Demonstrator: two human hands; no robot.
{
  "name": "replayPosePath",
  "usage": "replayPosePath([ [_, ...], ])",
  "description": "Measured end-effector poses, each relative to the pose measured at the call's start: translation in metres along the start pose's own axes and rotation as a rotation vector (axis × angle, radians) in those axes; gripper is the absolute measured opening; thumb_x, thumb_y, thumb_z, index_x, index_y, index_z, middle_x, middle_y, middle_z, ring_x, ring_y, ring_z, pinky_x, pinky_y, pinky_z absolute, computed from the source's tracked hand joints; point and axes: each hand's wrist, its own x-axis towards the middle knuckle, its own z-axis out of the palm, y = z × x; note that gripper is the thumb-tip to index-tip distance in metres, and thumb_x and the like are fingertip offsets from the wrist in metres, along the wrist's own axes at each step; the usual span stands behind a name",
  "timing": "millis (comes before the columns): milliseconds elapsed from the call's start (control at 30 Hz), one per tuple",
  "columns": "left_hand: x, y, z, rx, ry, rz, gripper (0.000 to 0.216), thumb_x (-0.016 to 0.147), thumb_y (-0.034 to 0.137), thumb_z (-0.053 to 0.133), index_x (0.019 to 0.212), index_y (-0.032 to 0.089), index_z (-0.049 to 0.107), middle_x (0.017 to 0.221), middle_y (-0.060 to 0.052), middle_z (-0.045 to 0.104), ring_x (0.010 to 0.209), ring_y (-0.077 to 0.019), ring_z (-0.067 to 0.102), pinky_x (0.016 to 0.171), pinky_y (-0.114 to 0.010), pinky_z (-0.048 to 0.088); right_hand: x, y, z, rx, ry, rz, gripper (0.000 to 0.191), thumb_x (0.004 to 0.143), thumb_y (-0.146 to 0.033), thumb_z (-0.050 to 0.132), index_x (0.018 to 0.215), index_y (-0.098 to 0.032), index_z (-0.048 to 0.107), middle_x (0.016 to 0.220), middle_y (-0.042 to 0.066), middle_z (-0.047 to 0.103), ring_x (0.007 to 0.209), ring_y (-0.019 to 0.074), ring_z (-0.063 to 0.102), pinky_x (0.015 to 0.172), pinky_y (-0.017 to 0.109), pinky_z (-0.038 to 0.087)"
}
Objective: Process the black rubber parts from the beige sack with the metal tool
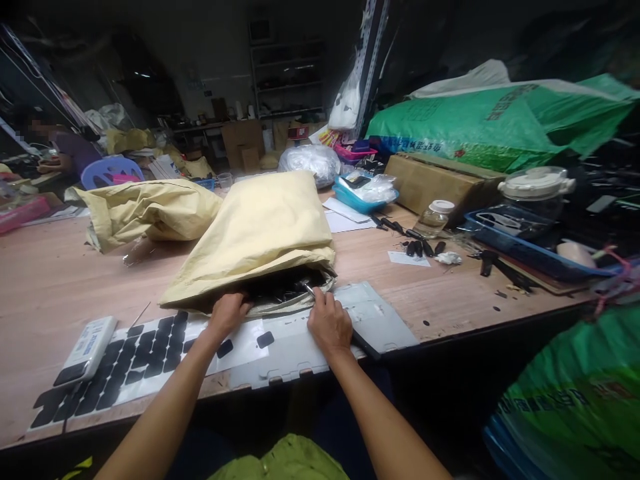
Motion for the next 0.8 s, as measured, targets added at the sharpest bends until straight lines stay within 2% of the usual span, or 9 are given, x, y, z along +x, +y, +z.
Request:
replayPosePath([
  [133, -0.03, 0.004, 0.008, -0.07, 0.327, 0.055, 0.022, 0.091, 0.035, 0.06, 0.104, 0.021, 0.07, 0.099, -0.008, 0.07, 0.1, -0.0283, 0.057, 0.088, -0.04, 0.041, 0.0, 0.0, 0.0, -0.002, 0.002, 0.0, 0.042, 0.088, -0.021, 0.051, 0.13, -0.022, 0.053, 0.098, 0.005, 0.063, 0.079, 0.0171, 0.056, 0.064, 0.029, 0.031],
  [200, -0.045, 0.014, 0.016, -0.202, 0.397, 0.135, 0.016, 0.089, 0.033, 0.064, 0.098, 0.021, 0.069, 0.096, -0.005, 0.069, 0.098, -0.0256, 0.055, 0.085, -0.038, 0.04, 0.0, 0.0, 0.0, -0.004, -0.003, 0.0, 0.042, 0.088, -0.021, 0.05, 0.13, -0.022, 0.053, 0.099, 0.005, 0.063, 0.079, 0.0173, 0.056, 0.064, 0.029, 0.031],
  [367, -0.062, 0.047, 0.043, -0.356, 0.261, 0.363, 0.013, 0.083, 0.028, 0.071, 0.092, 0.02, 0.067, 0.091, -0.003, 0.067, 0.092, -0.0229, 0.053, 0.08, -0.035, 0.039, 0.001, -0.001, -0.002, -0.007, -0.009, 0.006, 0.041, 0.089, -0.022, 0.049, 0.13, -0.022, 0.053, 0.1, 0.006, 0.063, 0.078, 0.0169, 0.056, 0.065, 0.029, 0.032],
  [533, -0.056, 0.056, 0.061, -0.435, 0.244, 0.348, 0.014, 0.081, 0.027, 0.073, 0.093, 0.02, 0.069, 0.091, -0.005, 0.063, 0.093, -0.023, 0.051, 0.082, -0.035, 0.039, 0.0, -0.002, -0.003, 0.017, -0.023, 0.016, 0.037, 0.093, -0.023, 0.046, 0.13, -0.023, 0.055, 0.1, 0.005, 0.065, 0.08, 0.017, 0.058, 0.065, 0.029, 0.033],
  [667, -0.053, 0.053, 0.06, -0.505, 0.231, 0.32, 0.015, 0.077, 0.024, 0.077, 0.089, 0.02, 0.07, 0.088, -0.003, 0.064, 0.092, -0.0221, 0.051, 0.083, -0.034, 0.038, 0.004, -0.001, -0.009, 0.087, -0.078, 0.061, 0.037, 0.097, -0.024, 0.041, 0.13, -0.026, 0.057, 0.101, 0.005, 0.067, 0.08, 0.0169, 0.061, 0.065, 0.028, 0.036],
  [800, -0.054, 0.054, 0.057, -0.536, 0.223, 0.301, 0.016, 0.075, 0.023, 0.079, 0.089, 0.021, 0.071, 0.085, -0.002, 0.063, 0.09, -0.0214, 0.05, 0.082, -0.033, 0.038, 0.0, 0.004, -0.031, 0.249, -0.103, 0.096, 0.038, 0.096, -0.024, 0.042, 0.131, -0.027, 0.057, 0.112, 0.004, 0.069, 0.086, 0.0178, 0.065, 0.067, 0.027, 0.043],
])
